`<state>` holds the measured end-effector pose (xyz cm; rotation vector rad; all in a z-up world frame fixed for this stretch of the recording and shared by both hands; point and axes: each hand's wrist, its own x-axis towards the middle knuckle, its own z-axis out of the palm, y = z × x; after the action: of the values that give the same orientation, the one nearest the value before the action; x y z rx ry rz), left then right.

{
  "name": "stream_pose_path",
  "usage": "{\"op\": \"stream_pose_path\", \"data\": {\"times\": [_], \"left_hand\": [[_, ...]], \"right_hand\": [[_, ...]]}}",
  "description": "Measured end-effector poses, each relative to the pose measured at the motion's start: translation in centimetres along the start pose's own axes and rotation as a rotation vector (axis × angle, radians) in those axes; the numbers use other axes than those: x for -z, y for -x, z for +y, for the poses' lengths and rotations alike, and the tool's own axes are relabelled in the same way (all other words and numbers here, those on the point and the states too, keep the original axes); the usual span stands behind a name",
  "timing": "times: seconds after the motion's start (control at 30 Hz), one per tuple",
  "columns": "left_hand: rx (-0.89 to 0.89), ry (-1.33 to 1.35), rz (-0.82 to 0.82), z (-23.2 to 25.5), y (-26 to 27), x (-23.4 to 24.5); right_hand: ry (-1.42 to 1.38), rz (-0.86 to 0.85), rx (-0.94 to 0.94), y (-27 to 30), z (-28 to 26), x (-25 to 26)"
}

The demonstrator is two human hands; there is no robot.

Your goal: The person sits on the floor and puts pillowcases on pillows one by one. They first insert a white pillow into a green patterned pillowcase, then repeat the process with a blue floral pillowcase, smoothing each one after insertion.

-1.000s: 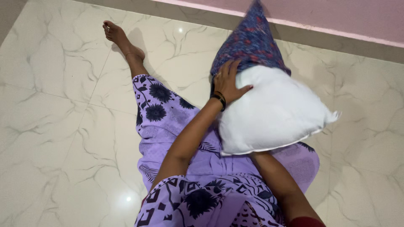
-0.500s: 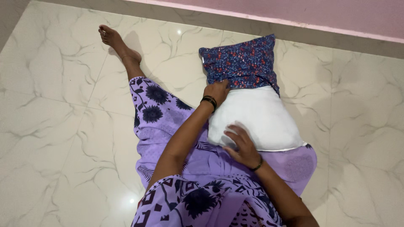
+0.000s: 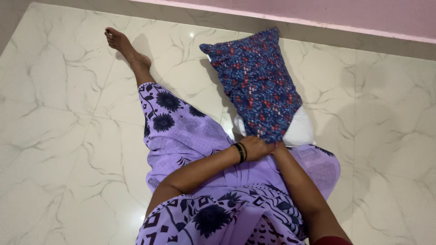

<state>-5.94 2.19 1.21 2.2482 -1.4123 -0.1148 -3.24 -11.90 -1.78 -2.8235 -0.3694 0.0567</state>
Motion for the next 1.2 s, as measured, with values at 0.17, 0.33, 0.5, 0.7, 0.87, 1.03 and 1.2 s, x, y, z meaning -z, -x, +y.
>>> {"op": "stream_pose_path", "data": {"times": [0.17, 0.33, 0.5, 0.7, 0.87, 1.03, 1.2], "left_hand": [[0.08, -0.034, 0.087, -2.0, 2.6, 4.0], [0.254, -0.122, 0.461, -5.0, 4.4, 6.9], [0.292, -0.003, 0.372, -7.9, 5.3, 3.3], [0.48, 0.095, 0.169, -9.6, 6.4, 1.2], [0.457, 0.136, -0.047, -6.1, 8.1, -1.3], [0.039, 0.168, 0.186, 2.8, 1.5, -4.0], [0.242, 0.123, 0.037, 3.0, -1.6, -1.5]], "right_hand": [[-0.228, 0.262, -0.017, 0.9, 2.8, -0.8], [-0.421, 0.356, 0.027, 1.9, 3.7, 0.0], [-0.227, 0.23, 0.342, 3.0, -1.8, 0.5], [0.13, 0.016, -0.015, -0.7, -2.7, 0.2], [0.112, 0.115, -0.15, -2.9, 0.1, 1.0], [-0.071, 0.083, -0.035, -1.8, 1.1, -2.3], [-0.245, -0.133, 0.023, -0.1, 3.9, -1.7]]}}
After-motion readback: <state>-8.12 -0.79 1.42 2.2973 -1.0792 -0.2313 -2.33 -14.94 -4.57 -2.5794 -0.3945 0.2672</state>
